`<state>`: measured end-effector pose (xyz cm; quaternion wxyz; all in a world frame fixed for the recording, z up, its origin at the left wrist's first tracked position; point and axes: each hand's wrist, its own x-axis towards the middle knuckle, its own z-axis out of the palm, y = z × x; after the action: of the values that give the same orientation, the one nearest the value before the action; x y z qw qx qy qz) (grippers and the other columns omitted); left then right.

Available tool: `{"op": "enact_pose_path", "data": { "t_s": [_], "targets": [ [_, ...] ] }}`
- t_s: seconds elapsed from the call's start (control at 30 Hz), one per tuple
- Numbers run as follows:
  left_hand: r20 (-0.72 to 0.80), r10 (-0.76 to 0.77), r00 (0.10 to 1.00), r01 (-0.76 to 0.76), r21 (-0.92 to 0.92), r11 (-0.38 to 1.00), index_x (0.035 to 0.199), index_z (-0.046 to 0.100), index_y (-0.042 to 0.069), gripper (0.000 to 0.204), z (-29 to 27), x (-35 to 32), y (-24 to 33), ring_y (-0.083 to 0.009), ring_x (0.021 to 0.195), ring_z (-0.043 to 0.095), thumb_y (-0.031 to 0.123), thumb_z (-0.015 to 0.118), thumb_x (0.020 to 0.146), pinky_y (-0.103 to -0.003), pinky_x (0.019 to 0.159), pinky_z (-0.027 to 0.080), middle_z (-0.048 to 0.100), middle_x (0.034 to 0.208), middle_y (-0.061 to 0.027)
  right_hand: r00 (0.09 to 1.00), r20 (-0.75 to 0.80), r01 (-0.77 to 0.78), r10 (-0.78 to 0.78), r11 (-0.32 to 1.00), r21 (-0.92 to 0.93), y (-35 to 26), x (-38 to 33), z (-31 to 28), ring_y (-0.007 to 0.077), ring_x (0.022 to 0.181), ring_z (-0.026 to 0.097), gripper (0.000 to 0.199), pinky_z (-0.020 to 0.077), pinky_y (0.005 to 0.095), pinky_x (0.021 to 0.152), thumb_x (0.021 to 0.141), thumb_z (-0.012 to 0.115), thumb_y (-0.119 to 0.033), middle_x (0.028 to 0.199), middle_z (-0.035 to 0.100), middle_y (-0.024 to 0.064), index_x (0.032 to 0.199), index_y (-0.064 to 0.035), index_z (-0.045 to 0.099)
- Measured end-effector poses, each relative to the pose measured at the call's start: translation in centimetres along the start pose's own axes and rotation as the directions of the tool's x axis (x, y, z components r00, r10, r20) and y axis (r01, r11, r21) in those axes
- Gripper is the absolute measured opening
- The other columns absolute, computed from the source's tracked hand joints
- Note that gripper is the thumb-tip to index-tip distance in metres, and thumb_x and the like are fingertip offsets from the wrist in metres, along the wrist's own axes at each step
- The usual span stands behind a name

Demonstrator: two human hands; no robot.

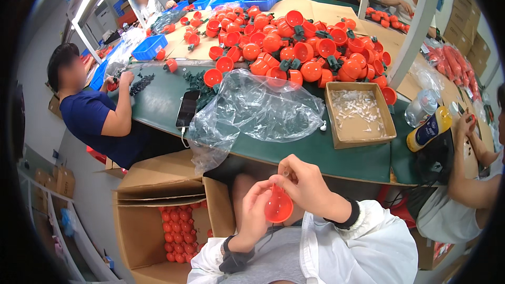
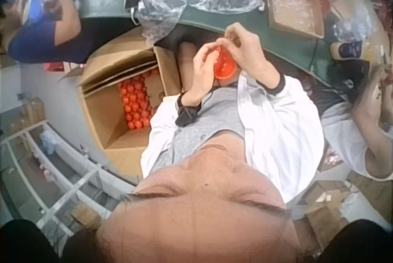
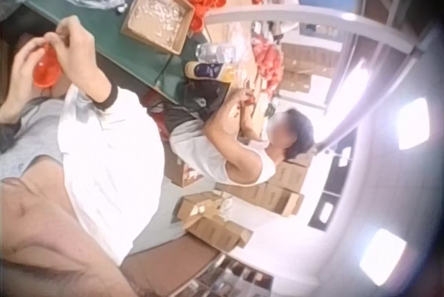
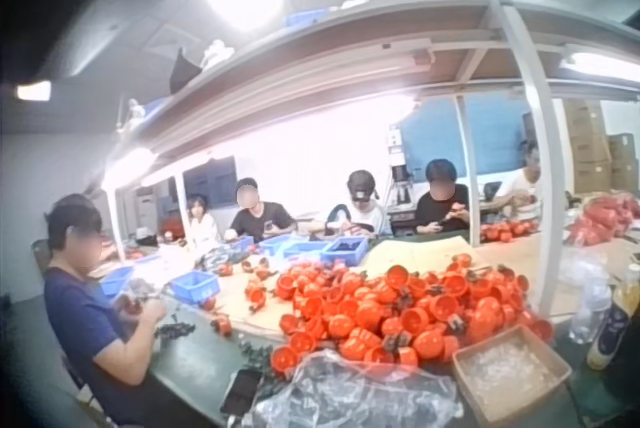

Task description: The recorder is seen assembling small red and green plastic components, likely toys or decorations, at a shared workbench.

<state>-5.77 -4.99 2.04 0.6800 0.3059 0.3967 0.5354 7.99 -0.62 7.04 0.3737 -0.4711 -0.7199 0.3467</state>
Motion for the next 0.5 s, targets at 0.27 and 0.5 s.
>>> {"op": "enact_pose_path", "data": {
  "t_s": [0.27, 0.5],
  "targets": [
    [0.006, -0.013, 1.000, 0.014, -0.032, 0.999, 0.103, 0.051, -0.002, 0.022, -0.1, 0.6, -0.2, -0.0130, 0.085, 0.059, 0.014, 0.042, 0.090, -0.026, 0.074, 0.048, 0.060, 0.095, -0.0095, 0.988, 0.032, -0.148, 0.149, 0.887, 0.438, 1.1, -0.6, -0.8, 0.0070, 0.062, 0.056, 0.010, 0.0444, 0.0209, 0.053, 0.085, 0.057, -0.003, 0.071, 0.057, 0.0038, 0.088, 0.0017, 0.048],
    [-0.038, -0.005, 0.999, 0.005, 0.004, 1.000, 0.106, 0.053, -0.002, 0.023, 0.1, 0.6, 0.1, -0.0117, 0.091, 0.057, 0.012, 0.042, 0.091, -0.024, 0.078, 0.046, 0.059, 0.101, -0.0082, 0.989, 0.059, 0.138, -0.138, 0.990, 0.009, 0.1, -1.3, -1.6, 0.0113, 0.064, 0.057, 0.009, 0.0463, 0.0221, 0.057, 0.078, 0.063, -0.001, 0.079, 0.056, 0.0073, 0.086, 0.0006, 0.059]
  ]
}}
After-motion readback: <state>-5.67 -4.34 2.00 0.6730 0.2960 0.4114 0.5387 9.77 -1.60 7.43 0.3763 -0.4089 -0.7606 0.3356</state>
